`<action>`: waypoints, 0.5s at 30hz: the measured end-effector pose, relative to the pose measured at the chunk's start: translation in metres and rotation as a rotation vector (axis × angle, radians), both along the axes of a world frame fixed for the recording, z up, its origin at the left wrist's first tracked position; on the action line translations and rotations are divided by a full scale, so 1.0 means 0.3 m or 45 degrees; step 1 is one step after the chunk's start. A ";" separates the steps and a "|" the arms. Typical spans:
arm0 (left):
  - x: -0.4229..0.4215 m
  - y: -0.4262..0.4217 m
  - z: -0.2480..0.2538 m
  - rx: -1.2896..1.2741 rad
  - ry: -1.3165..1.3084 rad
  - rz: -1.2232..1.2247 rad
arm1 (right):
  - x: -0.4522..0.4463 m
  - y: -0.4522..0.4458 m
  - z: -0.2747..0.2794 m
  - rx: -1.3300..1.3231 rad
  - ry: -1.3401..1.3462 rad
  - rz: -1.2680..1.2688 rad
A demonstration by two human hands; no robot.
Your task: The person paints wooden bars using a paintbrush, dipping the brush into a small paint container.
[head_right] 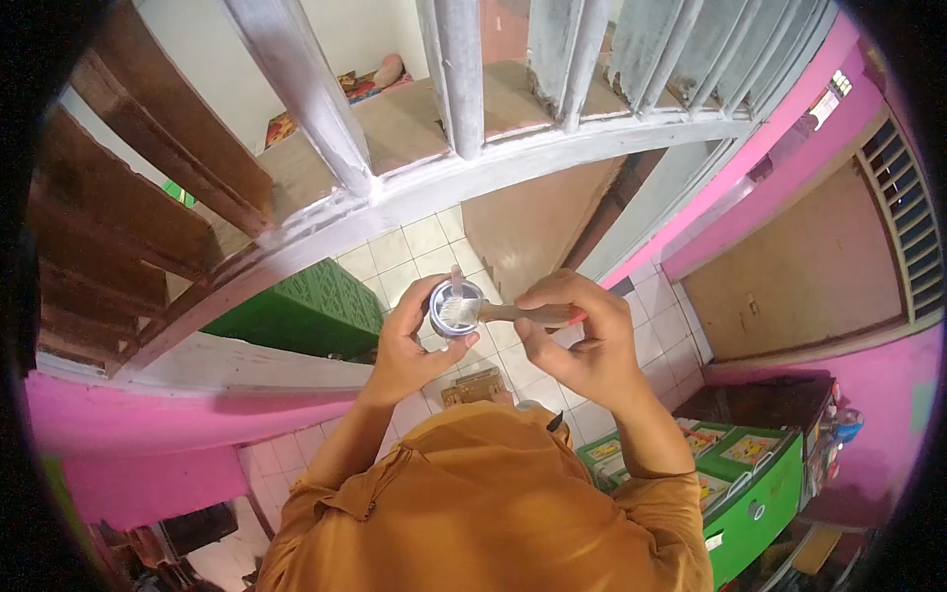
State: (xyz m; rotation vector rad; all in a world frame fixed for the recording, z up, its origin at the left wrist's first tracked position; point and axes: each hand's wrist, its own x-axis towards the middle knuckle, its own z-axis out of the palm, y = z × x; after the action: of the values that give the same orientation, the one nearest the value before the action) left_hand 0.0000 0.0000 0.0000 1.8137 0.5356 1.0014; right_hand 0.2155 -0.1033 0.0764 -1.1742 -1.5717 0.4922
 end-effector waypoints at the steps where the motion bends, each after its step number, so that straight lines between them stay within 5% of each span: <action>1: -0.001 0.000 0.005 -0.008 0.012 0.006 | 0.002 -0.002 -0.011 -0.038 0.132 -0.037; 15: 0.001 0.012 0.022 -0.012 0.015 0.018 | -0.014 0.015 -0.051 -0.284 1.034 -0.324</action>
State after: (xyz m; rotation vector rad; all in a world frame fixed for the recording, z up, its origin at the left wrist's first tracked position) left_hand 0.0002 0.0036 0.0065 1.8109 0.5601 0.9972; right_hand 0.2113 -0.0988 0.0611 -1.1143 -0.6754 0.8553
